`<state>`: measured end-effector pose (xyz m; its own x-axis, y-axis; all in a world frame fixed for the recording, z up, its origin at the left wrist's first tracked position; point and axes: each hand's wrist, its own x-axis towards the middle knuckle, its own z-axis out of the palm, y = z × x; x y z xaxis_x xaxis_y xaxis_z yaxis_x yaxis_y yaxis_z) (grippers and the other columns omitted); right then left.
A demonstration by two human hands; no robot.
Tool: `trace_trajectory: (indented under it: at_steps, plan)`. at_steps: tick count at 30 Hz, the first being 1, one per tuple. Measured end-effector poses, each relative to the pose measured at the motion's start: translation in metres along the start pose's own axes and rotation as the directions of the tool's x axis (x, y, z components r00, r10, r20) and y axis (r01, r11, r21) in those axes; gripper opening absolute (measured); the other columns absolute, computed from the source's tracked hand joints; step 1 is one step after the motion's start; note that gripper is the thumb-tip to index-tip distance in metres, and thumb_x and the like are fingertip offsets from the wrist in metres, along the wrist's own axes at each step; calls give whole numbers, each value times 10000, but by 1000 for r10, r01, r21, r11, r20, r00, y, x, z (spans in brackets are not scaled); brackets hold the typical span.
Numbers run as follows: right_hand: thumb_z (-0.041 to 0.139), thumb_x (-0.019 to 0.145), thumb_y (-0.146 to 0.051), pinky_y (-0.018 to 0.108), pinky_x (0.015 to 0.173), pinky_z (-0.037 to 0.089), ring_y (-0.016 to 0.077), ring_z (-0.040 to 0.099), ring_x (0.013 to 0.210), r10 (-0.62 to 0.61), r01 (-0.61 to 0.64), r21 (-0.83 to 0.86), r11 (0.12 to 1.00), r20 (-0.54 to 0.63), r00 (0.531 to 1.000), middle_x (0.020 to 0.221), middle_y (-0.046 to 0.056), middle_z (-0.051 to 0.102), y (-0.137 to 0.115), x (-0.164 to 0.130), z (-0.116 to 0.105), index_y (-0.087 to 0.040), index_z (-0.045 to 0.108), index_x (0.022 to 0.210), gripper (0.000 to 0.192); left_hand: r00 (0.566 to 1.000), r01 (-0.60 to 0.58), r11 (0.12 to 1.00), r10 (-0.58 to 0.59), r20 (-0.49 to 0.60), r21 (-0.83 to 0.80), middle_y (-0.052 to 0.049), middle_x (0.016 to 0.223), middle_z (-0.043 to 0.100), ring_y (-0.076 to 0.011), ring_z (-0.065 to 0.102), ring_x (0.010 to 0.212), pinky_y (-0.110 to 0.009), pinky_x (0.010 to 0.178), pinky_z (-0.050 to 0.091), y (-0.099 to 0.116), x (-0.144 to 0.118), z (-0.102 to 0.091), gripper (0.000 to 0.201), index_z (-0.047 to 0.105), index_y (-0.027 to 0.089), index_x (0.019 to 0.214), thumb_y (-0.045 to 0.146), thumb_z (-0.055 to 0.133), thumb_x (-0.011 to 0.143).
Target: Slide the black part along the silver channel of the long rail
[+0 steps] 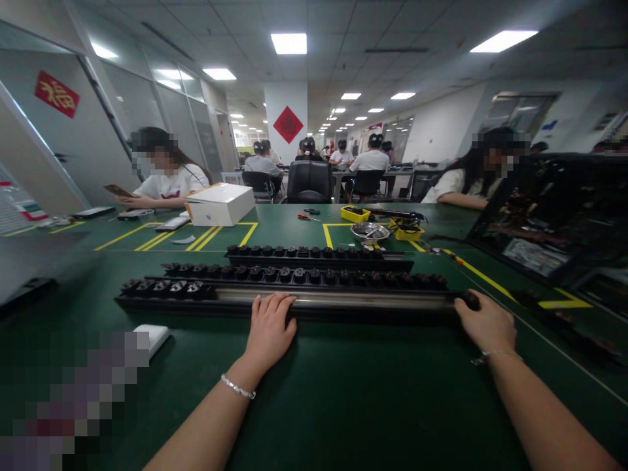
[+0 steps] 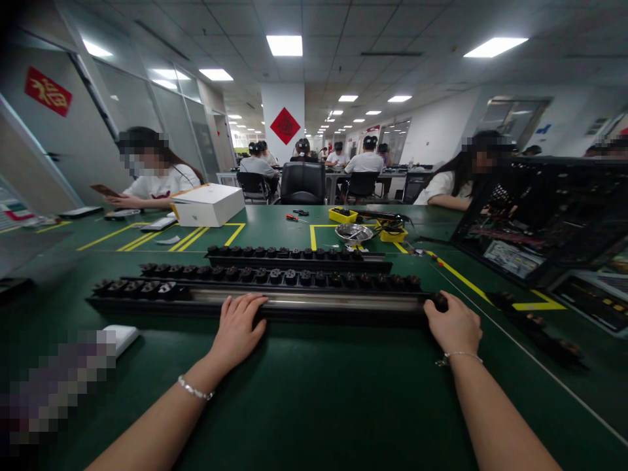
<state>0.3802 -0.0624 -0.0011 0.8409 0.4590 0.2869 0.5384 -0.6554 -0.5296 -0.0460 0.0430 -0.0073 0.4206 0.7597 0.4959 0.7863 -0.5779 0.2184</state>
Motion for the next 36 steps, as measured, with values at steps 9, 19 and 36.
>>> trace_trajectory:
  at_steps: [9,19,36]
  plan:
    - [437,758,-490,479,977,385,327,506,1145,-90,90,13,996,-8,996,1235,126,589,1,-1,2,-172,598,1170,544,1000,-4,1000,4,-13,7,-51,1227,599,-263,483,1184,-541,1105,207,0,0,2,372,557,241,1174,216,518,805]
    - [458,754,-478,463,993,386,335,493,1180,-23,21,33,999,42,999,1272,136,569,-3,-1,-3,-162,558,1249,596,1000,-1,1000,1,-14,0,-50,1216,605,-257,482,1186,-530,1109,206,0,-1,1,380,560,240,1173,204,519,797]
    - [403,787,-484,419,925,409,331,515,1135,36,-45,75,996,125,992,1297,161,535,-12,-7,-19,-152,495,1308,624,1000,-13,1000,13,-21,-7,-50,1227,595,-251,472,1193,-526,1114,196,0,-2,0,402,541,235,1196,192,518,797]
